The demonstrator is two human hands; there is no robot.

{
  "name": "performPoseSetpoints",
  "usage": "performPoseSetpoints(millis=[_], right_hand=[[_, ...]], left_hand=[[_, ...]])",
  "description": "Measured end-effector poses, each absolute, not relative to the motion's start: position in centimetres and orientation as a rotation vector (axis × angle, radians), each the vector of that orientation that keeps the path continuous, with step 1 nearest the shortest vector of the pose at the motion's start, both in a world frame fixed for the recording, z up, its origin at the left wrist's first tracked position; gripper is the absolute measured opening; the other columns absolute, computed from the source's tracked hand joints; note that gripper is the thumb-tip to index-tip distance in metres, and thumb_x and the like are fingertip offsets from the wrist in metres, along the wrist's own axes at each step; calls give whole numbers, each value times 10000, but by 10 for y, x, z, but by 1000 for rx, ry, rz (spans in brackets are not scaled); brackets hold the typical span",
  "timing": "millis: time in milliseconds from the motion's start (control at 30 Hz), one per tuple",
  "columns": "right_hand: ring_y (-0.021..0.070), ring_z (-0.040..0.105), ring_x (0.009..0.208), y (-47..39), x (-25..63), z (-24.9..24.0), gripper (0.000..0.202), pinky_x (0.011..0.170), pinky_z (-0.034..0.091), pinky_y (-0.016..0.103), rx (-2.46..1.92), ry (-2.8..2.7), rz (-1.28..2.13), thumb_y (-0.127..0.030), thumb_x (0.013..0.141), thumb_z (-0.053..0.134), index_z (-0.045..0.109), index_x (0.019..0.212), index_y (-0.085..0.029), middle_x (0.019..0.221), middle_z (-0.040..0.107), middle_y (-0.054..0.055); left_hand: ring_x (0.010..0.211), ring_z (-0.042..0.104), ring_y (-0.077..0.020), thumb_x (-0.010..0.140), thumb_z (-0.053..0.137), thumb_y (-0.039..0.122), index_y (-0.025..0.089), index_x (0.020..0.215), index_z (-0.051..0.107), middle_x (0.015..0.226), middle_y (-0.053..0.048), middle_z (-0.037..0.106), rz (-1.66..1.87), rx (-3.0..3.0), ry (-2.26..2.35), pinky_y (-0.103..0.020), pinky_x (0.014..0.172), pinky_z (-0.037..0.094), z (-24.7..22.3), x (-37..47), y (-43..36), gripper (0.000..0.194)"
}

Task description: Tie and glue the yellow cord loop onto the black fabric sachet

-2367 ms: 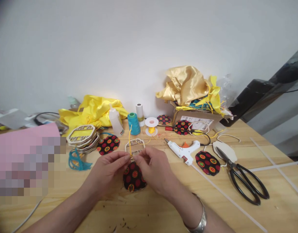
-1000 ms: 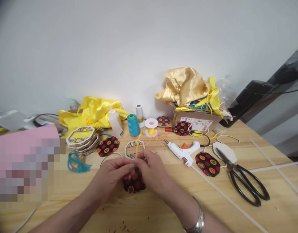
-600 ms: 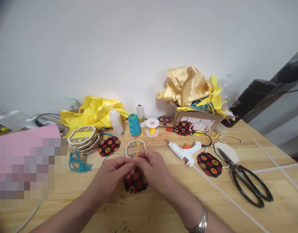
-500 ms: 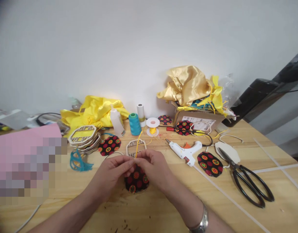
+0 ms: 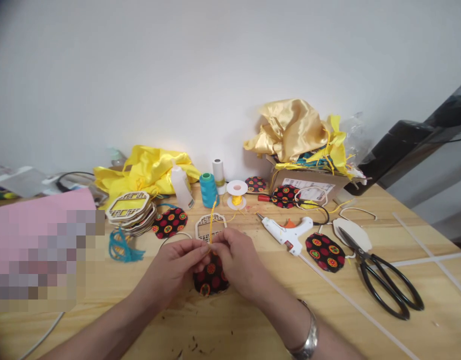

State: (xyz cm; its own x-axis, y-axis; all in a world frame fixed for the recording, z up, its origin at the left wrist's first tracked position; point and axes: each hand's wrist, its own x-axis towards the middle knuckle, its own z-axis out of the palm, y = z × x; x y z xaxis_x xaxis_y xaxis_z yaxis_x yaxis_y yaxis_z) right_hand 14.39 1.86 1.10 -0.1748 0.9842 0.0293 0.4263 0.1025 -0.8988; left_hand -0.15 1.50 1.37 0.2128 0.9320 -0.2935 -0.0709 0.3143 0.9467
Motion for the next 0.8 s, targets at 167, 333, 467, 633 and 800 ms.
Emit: performPoseSetpoints(millis=[167,333,467,633,800], right_hand=[[127,499,638,17,145,13,155,592,368,240,-1408,-1789,965,-154,818,439,541,704,-182,668,581,-6],[132,466,624,19,147,14,160,573,341,244,-1446,-1772,913,-187,831,438,490,679,-183,652,546,-3],[126,444,599,21,148,11,170,561,326,242,-1468,-1739,886,-199,835,434,476,671,-185,629,528,-13],[119,447,593,24,148,7,164,553,335,233,-1438,-1617,1025,-201,809,460,504,653,-177,619,524,-12],[83,349,467,24,145,9,175,447,281,206,-1344,-1343,1365,-280,772,509,494,636,-169,516,418,-52]], left_hand=[[523,524,-101,706,641,274,140,703,675,561,9,633,864,1004,1138,-212,535,386,18,-3,14,138],[674,605,-161,724,625,291,165,700,660,679,-19,677,909,1141,1292,-261,638,433,21,-7,16,134],[938,560,-200,739,610,230,184,677,668,1082,-69,601,1090,1561,1385,-330,836,413,18,-8,13,96],[1032,464,-246,741,606,127,221,755,695,1205,-84,441,1342,2232,1378,-392,827,407,10,-5,4,131],[1066,428,-271,752,571,63,232,818,687,1236,-90,406,1271,2532,1281,-430,846,399,8,-3,-2,216]])
